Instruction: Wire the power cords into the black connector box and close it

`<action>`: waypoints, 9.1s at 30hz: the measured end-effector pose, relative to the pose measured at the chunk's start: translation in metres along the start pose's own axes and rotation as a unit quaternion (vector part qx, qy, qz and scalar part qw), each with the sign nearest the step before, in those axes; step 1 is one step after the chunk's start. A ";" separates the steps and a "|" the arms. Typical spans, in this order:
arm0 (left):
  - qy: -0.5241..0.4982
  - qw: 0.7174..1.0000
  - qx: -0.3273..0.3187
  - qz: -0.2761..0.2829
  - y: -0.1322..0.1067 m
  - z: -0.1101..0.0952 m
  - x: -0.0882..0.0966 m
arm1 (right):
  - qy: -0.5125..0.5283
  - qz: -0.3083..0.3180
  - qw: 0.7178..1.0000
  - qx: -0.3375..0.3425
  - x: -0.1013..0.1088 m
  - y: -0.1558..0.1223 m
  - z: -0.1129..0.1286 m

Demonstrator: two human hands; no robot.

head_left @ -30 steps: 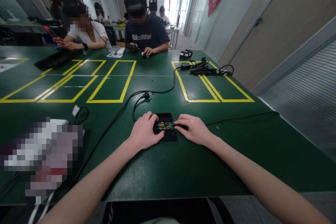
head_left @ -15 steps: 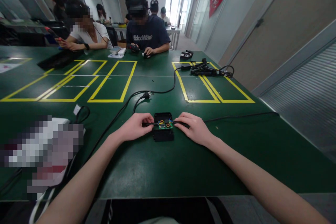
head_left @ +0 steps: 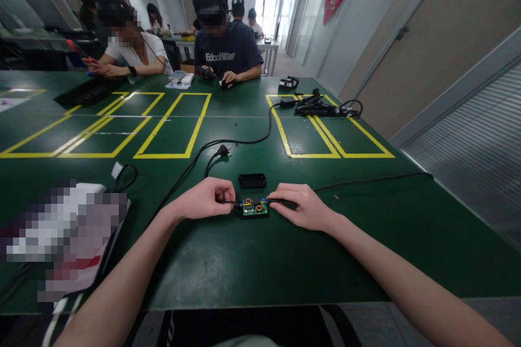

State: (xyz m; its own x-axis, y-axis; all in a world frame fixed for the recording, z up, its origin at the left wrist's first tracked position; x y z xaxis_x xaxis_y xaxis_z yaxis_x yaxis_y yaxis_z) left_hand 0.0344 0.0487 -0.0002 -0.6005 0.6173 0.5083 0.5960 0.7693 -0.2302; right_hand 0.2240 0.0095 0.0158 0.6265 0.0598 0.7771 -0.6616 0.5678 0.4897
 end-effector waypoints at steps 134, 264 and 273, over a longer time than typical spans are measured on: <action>-0.001 0.990 -0.095 -0.108 0.005 -0.009 -0.003 | 0.228 -0.119 0.940 -0.223 -0.019 -0.006 -0.046; 0.263 0.937 -0.200 -0.111 0.003 -0.032 -0.036 | 0.016 0.007 1.000 -0.017 -0.002 0.007 0.005; 0.263 0.928 -0.230 -0.131 -0.001 -0.039 -0.036 | 0.035 0.008 0.999 -0.023 -0.006 0.007 0.005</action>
State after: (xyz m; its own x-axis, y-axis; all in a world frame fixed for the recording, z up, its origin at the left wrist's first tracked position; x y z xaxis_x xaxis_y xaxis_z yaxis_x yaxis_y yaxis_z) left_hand 0.0759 0.0190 0.0142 -0.4857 0.1599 0.8594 0.7035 0.6550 0.2757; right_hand 0.2142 0.0090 0.0165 0.6449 0.1259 0.7538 -0.6525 0.6042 0.4574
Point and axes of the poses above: each hand's wrist, its own y-axis towards the middle knuckle, its own x-axis out of the back of the hand, z = x × y, the point moved 8 cm from there along y, towards the middle knuckle, and after that the axes turned 4 degrees about x, right-handed, at the moved point
